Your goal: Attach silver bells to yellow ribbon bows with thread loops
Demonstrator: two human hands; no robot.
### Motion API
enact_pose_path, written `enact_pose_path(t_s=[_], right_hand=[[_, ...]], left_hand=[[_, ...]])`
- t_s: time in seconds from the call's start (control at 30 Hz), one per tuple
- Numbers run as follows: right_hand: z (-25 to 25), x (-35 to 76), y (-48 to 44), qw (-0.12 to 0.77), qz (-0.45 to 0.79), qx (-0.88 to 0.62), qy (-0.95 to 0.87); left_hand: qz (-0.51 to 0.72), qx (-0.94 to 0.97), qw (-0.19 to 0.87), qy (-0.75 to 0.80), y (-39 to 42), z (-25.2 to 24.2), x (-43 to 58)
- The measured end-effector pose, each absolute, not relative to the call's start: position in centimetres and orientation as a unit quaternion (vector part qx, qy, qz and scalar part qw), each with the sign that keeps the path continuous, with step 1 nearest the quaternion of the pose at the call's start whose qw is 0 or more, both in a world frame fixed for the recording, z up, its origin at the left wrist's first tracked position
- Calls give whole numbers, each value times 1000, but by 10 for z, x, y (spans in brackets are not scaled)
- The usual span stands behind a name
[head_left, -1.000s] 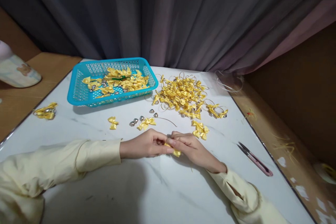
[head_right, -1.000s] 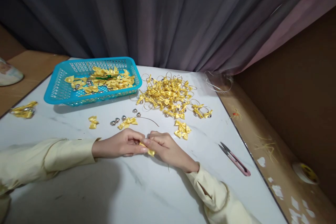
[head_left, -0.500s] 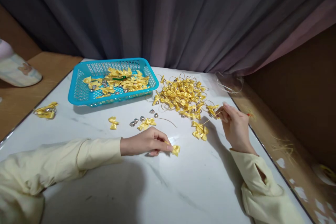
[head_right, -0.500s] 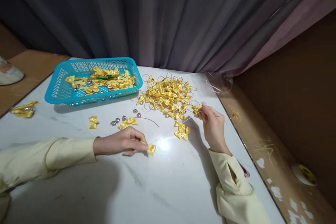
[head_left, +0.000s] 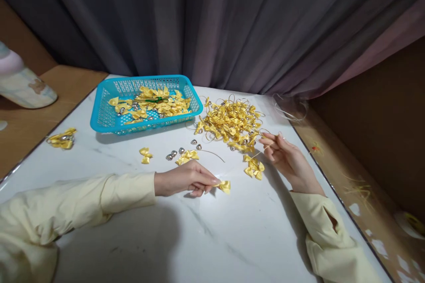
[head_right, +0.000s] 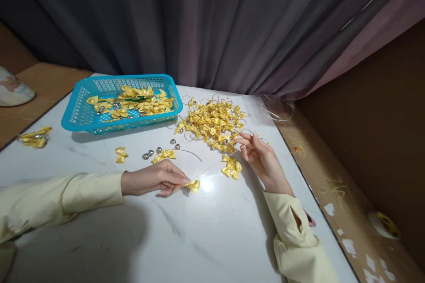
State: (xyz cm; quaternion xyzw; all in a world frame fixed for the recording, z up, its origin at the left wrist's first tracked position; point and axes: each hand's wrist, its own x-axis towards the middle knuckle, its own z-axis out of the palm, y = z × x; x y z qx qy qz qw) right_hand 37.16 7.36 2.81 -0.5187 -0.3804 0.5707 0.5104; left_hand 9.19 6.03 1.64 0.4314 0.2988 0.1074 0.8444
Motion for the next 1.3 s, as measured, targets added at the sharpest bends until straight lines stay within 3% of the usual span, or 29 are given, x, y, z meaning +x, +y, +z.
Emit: enact_pose_path(t_s=[0.27, 0.5, 0.63, 0.7, 0.9, 1.07, 1.3], right_hand=[[32, 370, 70, 458, 600, -524, -395], [43, 360, 61, 288, 591, -593, -465], [39, 343, 51, 162, 597, -575, -536], [37, 334, 42, 139, 589, -566, -560], [53, 354, 5, 177, 365, -640, -653], [55, 421, -29, 98, 95, -752, -645], [30, 452, -44, -15, 59, -770, -636]], left_hand=[[108, 424, 853, 286, 60, 12, 91], [159, 384, 876, 244, 62, 11, 89], [179, 374, 882, 224, 63, 11, 89], [179, 364, 891, 204, 63, 12, 90], [179, 382, 875, 236, 60, 13, 91], [188, 404, 848, 288, 61, 7, 91], [193, 406, 841, 301, 61, 7, 91]])
